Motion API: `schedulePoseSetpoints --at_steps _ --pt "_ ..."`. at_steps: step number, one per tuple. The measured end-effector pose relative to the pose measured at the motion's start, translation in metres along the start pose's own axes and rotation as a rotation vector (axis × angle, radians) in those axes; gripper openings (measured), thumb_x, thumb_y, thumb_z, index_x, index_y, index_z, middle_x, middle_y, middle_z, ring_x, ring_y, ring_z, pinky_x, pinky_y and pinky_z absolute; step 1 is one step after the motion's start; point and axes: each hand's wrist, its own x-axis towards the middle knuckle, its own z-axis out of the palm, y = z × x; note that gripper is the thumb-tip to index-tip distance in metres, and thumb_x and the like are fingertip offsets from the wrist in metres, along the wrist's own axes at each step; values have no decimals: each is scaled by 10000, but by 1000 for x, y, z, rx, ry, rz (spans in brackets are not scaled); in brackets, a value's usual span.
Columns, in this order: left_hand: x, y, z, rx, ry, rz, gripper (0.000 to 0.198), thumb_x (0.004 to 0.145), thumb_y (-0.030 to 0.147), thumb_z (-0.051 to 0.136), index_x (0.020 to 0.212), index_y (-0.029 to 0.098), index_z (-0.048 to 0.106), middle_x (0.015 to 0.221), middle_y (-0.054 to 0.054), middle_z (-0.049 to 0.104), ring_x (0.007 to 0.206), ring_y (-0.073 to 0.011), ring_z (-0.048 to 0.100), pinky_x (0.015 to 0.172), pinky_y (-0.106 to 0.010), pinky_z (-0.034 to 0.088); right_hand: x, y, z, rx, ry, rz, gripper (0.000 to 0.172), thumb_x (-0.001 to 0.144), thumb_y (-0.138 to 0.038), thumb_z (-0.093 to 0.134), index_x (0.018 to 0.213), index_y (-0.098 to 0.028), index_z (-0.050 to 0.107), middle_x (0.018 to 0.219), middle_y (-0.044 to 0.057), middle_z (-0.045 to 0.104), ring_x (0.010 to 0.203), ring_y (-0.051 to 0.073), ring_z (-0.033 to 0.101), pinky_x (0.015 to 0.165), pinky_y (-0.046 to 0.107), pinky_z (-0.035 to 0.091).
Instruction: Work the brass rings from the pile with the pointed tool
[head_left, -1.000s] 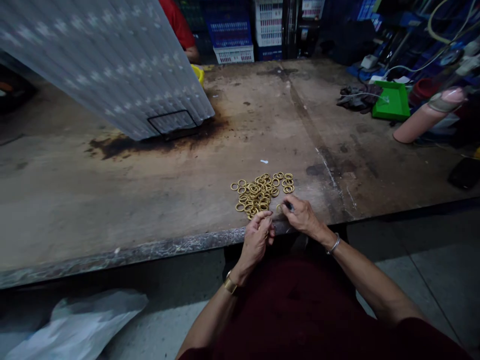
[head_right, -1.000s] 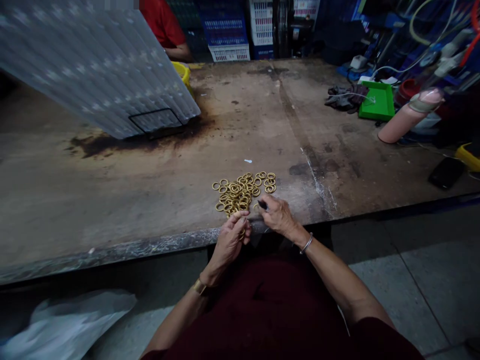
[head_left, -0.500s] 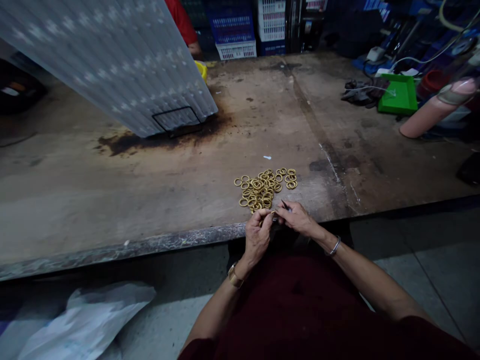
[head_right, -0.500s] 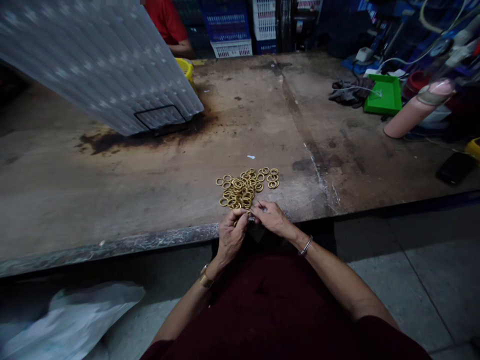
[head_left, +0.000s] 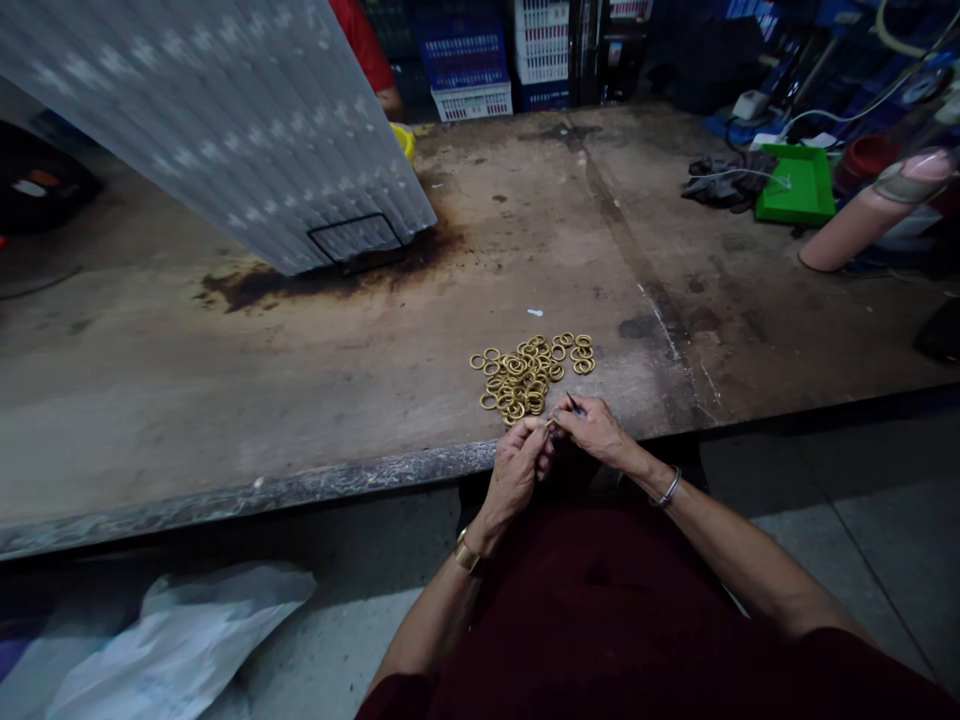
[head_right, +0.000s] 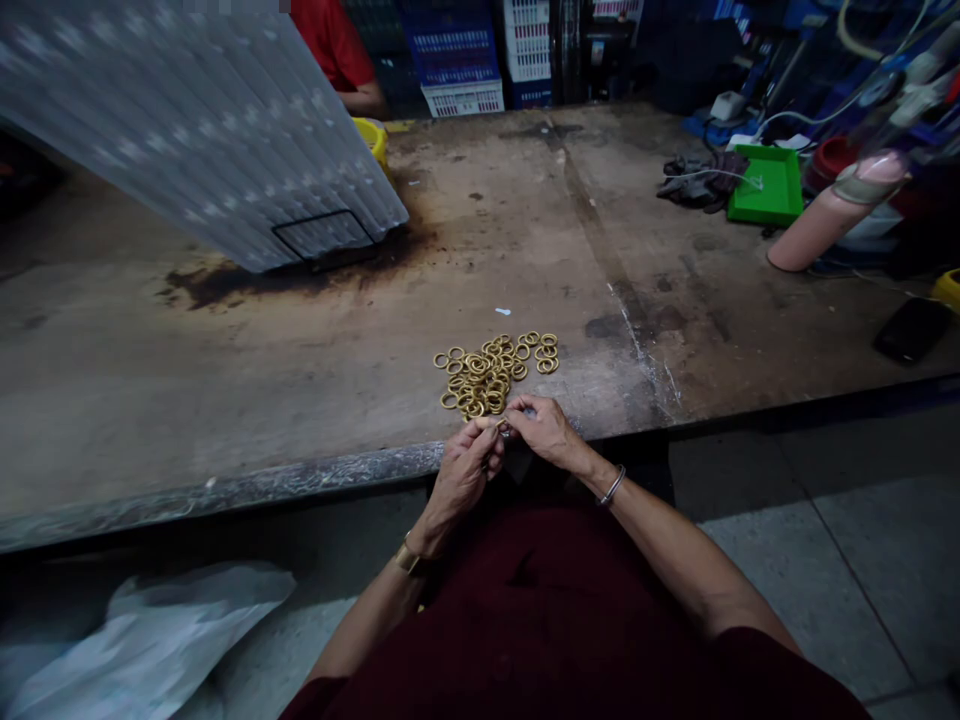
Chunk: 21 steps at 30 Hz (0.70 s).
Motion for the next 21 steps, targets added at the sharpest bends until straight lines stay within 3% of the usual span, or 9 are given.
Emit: schedulePoseSetpoints --at_steps 7,13,21 --pt "-1 1 2 -76 22 15 359 717 487 690 802 173 540 611 60 500 431 -29 393 397 -143 293 -2 11 -2 -242 70 -72 144 767 -234 477 706 -177 594 602 -23 574 554 100 489 576 210 382" --pt "2 1 1 -34 67 38 381 707 513 691 798 175 538 602 61 501 420 -29 383 391 -144 297 -11 8 -1 -588 -63 -200 142 802 -183 474 742 -186 603 584 -13 570 516 105 440 539 216 303" --pt "-1 2 2 89 70 120 362 731 516 668 752 176 549 585 54 499 422 -34 370 393 -151 288 -12 5 -1 -685 -125 -233 147 797 -161 471 808 -189 615 656 12 621 562 126 490 562 225 304"
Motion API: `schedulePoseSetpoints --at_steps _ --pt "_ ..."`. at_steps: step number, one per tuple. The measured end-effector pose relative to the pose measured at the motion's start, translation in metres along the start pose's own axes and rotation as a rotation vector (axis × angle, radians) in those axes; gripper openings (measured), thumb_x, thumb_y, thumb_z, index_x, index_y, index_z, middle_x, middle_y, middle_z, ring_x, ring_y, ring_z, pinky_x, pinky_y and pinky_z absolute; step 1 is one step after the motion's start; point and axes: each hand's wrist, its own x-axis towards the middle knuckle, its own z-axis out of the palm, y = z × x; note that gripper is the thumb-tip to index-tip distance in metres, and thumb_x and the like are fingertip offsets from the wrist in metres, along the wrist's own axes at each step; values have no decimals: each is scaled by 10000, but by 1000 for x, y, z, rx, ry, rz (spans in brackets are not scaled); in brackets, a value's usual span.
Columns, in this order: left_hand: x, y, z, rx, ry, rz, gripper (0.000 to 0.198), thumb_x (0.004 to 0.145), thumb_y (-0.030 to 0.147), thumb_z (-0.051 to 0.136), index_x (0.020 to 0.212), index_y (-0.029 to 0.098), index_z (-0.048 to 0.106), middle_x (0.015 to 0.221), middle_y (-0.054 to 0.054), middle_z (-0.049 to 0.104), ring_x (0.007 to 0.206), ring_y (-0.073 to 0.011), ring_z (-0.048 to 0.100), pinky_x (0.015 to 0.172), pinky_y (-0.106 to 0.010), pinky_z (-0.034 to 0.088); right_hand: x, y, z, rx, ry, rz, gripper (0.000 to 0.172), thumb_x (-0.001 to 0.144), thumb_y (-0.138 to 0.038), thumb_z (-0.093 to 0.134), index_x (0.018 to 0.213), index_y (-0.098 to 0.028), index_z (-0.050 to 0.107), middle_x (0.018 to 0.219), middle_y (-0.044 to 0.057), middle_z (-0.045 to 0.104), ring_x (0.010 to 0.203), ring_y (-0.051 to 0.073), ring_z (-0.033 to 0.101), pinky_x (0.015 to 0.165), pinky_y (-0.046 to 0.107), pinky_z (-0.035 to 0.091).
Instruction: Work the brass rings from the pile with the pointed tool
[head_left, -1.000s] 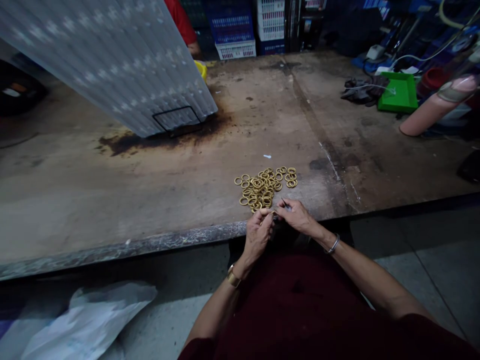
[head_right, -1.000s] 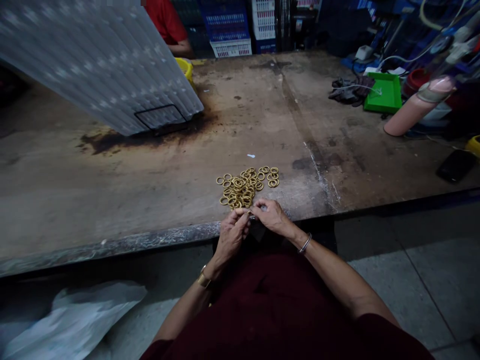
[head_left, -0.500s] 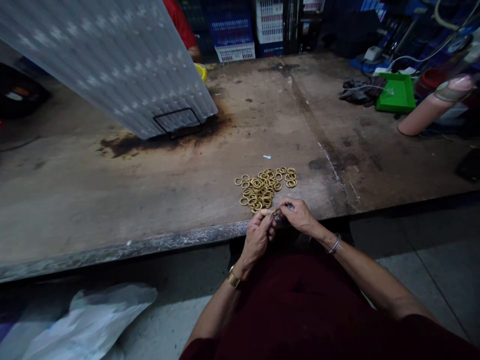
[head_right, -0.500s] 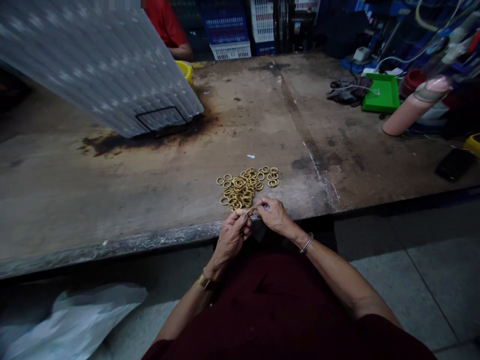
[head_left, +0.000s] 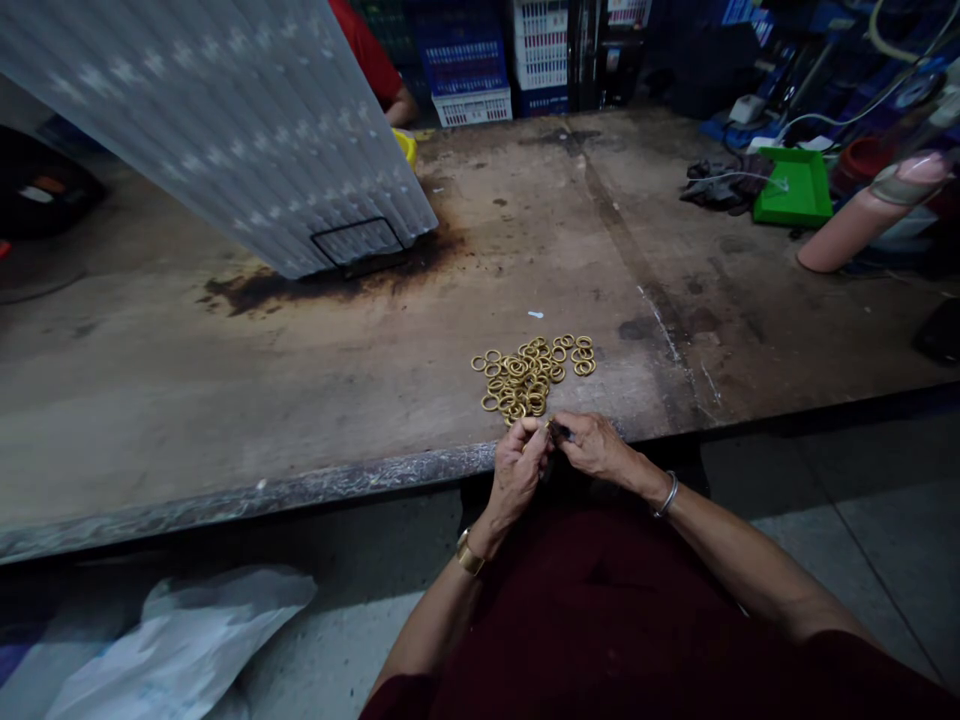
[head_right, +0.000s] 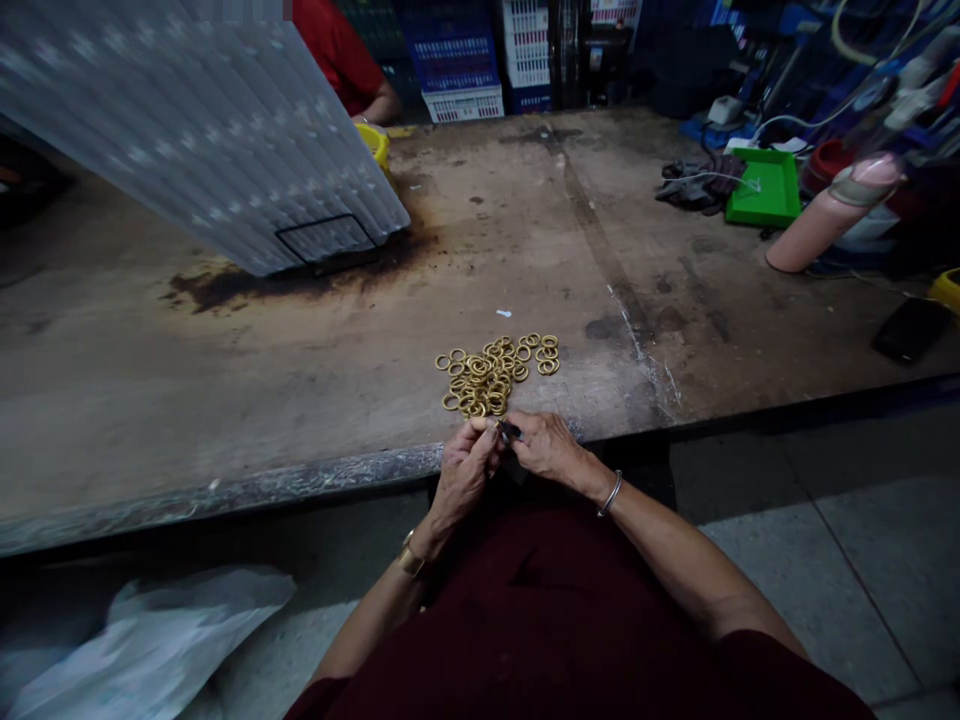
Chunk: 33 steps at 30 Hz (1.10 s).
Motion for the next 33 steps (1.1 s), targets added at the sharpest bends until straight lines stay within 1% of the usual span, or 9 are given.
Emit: schedulePoseSetpoints --at_steps 4,7,11,16,20,24,27,30,33 --pt "-3 2 -1 25 3 37 383 698 519 700 721 169 548 563 52 508 418 -31 367 396 -155 278 0 -3 -8 6 -92 -10 180 797 -155 459 840 -206 627 677 8 638 588 131 522 567 219 321" --pt "-10 5 1 -5 -64 1 377 723 521 680 740 166 554 555 50 516 397 -30 364 377 -157 264 2 3 -11 -137 -108 76 190 792 -169 479 888 -209 638 716 30 664 628 157 562 568 233 320" --pt "-15 15 9 -195 -195 -95 360 723 491 695 756 170 533 610 32 567 403 -37 393 373 -162 295 11 18 -15 -294 31 209 256 808 -195 473 1008 -206 632 839 69 700 737 195 615 620 254 351" --pt "-8 18 10 -358 -143 -178 403 650 423 760 679 161 455 788 -45 656 464 -52 457 371 -162 311 29 32 -30 -335 264 368 268 876 -243 444 1092 -207 600 1001 87 698 849 202 631 687 262 381" --pt "-4 14 5 -417 -150 -215 343 656 375 743 765 167 493 758 -47 662 472 -81 493 376 -177 343 41 38 -33 -355 272 430 283 904 -339 454 1123 -211 581 1063 95 686 878 209 637 698 266 388" --pt "-2 12 1 -474 -170 -290 343 645 339 736 892 157 583 732 -29 621 534 -96 525 409 -180 384 47 44 -30 -388 249 442 295 902 -337 451 1133 -214 587 1026 105 695 861 222 648 690 276 388" --pt "0 11 -1 -515 -142 -315 288 649 359 743 735 135 584 730 -29 588 602 -102 549 430 -168 392 47 48 -29 -381 256 440 290 883 -314 467 1127 -224 596 948 90 707 822 217 649 674 269 381" --pt "3 9 1 -502 -94 -296 325 620 346 780 655 132 537 730 -23 586 622 -101 559 428 -155 380 42 48 -27 -308 276 390 278 867 -302 465 1089 -223 613 840 60 704 736 194 632 644 256 372" --pt "6 6 5 -430 -23 -222 359 598 347 804 774 152 559 687 7 579 563 -84 534 408 -147 357 33 41 -20 -156 294 277 221 836 -268 464 958 -204 636 745 27 670 646 155 581 627 238 372"
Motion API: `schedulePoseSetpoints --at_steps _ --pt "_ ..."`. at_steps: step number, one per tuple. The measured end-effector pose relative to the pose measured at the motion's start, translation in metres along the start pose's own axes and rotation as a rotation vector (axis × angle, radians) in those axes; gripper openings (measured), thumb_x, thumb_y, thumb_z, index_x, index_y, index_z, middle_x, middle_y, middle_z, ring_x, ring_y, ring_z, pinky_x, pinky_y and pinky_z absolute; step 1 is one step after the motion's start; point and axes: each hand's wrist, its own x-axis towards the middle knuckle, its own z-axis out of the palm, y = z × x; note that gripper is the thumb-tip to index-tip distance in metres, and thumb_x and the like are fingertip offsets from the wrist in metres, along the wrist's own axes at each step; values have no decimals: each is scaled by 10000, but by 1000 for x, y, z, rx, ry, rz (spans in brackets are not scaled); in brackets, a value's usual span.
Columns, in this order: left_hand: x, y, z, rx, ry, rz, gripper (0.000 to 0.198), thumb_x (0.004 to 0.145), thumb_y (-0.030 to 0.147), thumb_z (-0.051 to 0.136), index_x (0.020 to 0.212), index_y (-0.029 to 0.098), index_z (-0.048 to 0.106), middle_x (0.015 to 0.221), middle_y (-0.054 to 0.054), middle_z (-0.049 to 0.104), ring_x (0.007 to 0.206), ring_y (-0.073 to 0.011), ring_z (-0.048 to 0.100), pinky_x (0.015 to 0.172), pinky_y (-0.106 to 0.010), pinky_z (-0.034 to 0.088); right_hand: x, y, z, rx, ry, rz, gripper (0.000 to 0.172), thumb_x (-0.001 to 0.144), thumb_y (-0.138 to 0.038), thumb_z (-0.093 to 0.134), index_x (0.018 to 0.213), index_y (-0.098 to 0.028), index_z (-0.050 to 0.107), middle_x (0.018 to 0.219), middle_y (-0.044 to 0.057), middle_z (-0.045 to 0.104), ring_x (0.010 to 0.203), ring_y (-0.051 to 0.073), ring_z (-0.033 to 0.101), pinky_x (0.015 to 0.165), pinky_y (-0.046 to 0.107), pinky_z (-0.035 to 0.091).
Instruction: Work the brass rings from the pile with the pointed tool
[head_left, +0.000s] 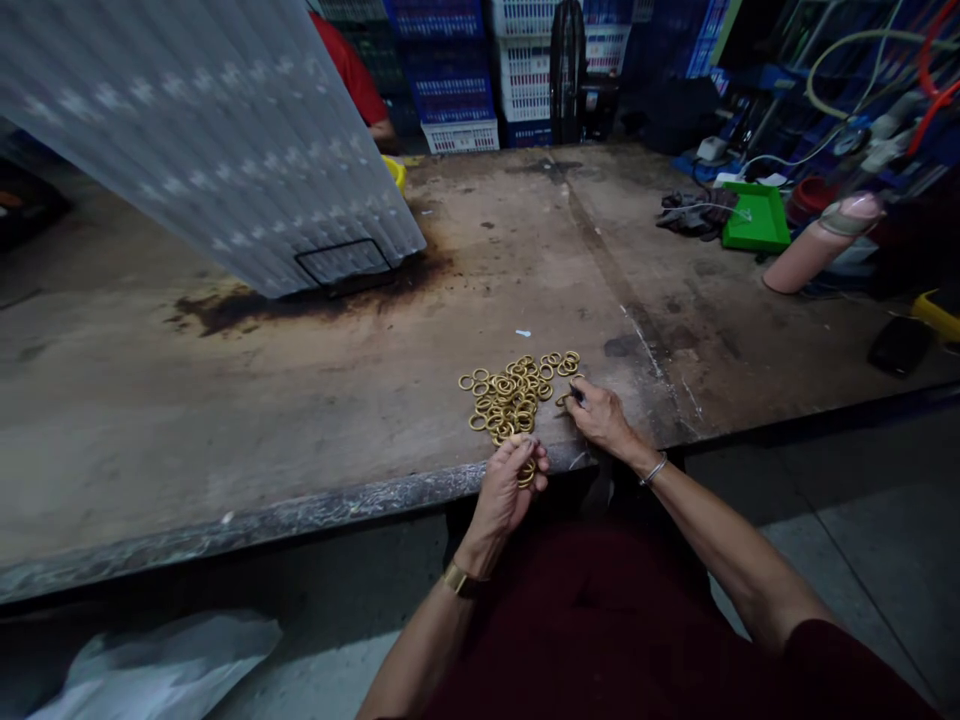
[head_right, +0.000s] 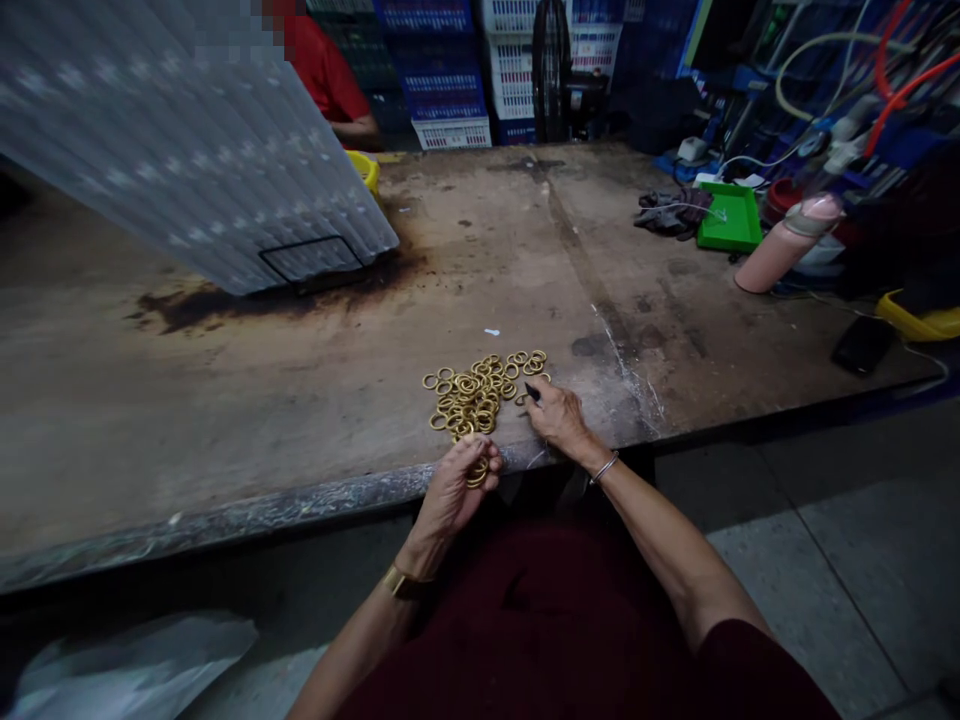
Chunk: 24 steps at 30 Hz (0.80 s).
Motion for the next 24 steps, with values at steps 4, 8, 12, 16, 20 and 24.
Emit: schedulePoseSetpoints --at_steps 4,8,12,16,20,24 --pt "4 -5 2 183 78 148 466 644 432 765 982 177 572 640 39 563 484 -63 484 391 -150 346 -19 -14 7 290 -24 -97 142 788 -248 483 787 -191 613 687 -3 617 606 116 522 609 210 380" --pt "5 -5 0 358 124 178 447 685 495 706 962 159 607 615 45 543 440 -42 437 379 -145 312 -30 -24 10 486 -75 -125 114 758 -235 494 714 -187 587 650 -21 582 598 102 501 597 201 383" --pt "4 -2 0 441 167 202 406 691 512 685 862 151 613 570 62 492 422 -31 393 384 -144 279 -31 -29 8 618 -126 -107 112 744 -248 514 718 -177 596 665 -17 591 621 102 508 615 206 394" --pt "1 0 1 489 143 209 397 690 520 677 831 157 599 565 62 488 420 -32 377 386 -150 265 -31 -29 7 679 -192 -66 178 764 -333 530 718 -173 594 659 -23 574 610 97 481 597 208 382" --pt "-1 0 -1 494 56 136 404 719 555 639 774 165 548 588 55 500 423 -34 390 388 -148 280 -32 -29 10 654 -198 -26 232 768 -379 531 669 -173 568 609 -36 514 579 91 431 579 212 360" --pt "0 -3 -6 445 -4 116 391 737 546 636 762 172 523 610 60 488 431 -28 385 391 -141 280 -33 -32 8 702 -209 -11 230 756 -377 538 673 -166 576 630 -32 528 606 92 446 604 215 371"
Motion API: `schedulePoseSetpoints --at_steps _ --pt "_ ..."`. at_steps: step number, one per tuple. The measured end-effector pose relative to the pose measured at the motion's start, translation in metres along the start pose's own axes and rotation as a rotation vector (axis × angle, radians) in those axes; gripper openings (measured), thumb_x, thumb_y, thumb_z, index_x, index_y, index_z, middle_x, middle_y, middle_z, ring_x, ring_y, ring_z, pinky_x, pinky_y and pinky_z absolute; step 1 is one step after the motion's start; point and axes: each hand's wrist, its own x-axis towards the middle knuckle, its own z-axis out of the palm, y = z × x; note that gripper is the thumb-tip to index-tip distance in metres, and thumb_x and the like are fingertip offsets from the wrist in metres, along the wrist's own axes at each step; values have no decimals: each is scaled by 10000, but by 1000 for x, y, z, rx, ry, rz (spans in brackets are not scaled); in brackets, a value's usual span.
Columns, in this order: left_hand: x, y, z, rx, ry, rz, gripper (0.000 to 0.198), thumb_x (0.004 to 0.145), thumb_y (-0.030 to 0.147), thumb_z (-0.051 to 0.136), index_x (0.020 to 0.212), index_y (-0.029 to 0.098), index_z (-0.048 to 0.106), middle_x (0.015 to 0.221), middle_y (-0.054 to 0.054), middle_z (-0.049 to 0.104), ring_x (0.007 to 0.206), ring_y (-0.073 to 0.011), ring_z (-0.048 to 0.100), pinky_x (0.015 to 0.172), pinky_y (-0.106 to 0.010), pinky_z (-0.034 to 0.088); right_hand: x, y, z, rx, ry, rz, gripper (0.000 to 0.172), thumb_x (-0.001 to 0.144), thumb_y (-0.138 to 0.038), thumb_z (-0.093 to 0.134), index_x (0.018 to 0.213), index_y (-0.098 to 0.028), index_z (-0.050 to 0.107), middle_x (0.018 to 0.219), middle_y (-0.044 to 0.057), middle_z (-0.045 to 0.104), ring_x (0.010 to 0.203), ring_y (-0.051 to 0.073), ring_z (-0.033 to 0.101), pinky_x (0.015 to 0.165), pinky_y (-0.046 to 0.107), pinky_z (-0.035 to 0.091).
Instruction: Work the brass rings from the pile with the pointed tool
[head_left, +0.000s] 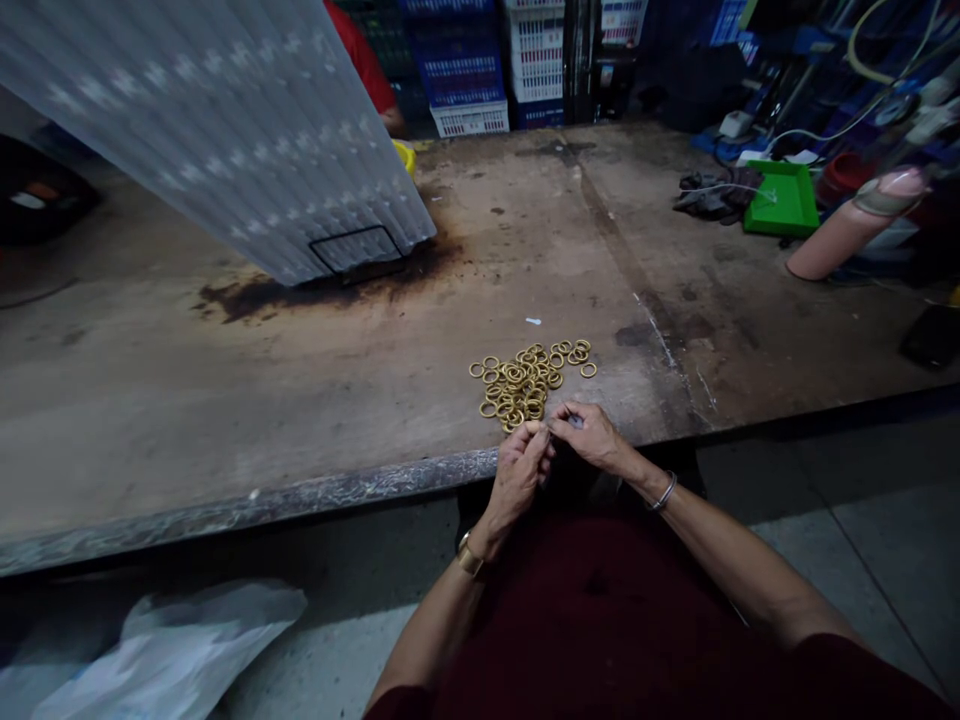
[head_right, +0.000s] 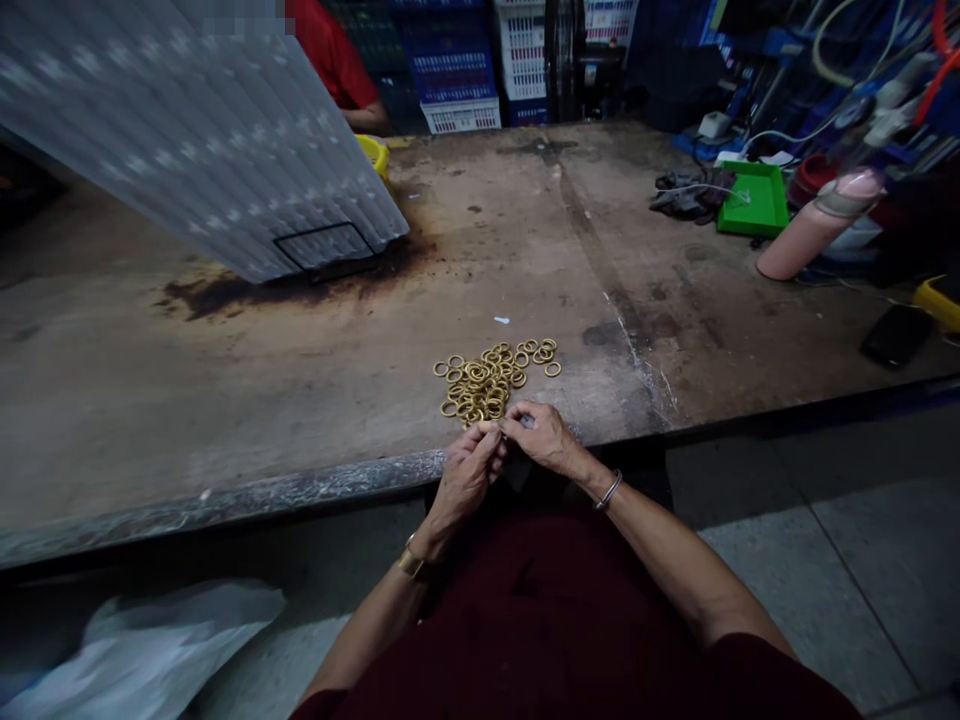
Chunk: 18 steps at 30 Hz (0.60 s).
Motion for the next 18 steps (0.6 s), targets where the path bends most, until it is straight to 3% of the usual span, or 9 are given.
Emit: schedulePoseSetpoints --at_steps 7,11,14,18 --pt "-1 -5 -1 -53 13 8 388 725 538 659 784 175 535 610 62 491 433 -28 389 391 -142 281 1 -8 -3 49 -39 11 190 744 -337 538 694 -163 597 643 -25 567 628 103 491 633 221 396" --pt "-1 -4 -1 -64 11 8 381 736 528 654 809 171 544 618 58 499 432 -26 391 391 -141 277 1 -1 -3 3 15 70 205 788 -315 474 690 -168 579 625 -12 579 589 106 502 597 217 393" --pt "-1 -2 -1 -39 26 18 376 743 522 649 817 169 543 615 56 501 436 -29 395 394 -140 286 -3 3 -3 -219 21 2 186 804 -276 463 695 -177 578 606 -7 573 563 107 489 576 214 358" --pt "-1 2 1 -2 55 36 404 714 544 661 793 168 537 598 59 493 429 -31 385 391 -147 283 -10 2 -3 -574 -106 -123 137 801 -209 482 763 -181 611 652 24 617 590 132 514 584 237 309"
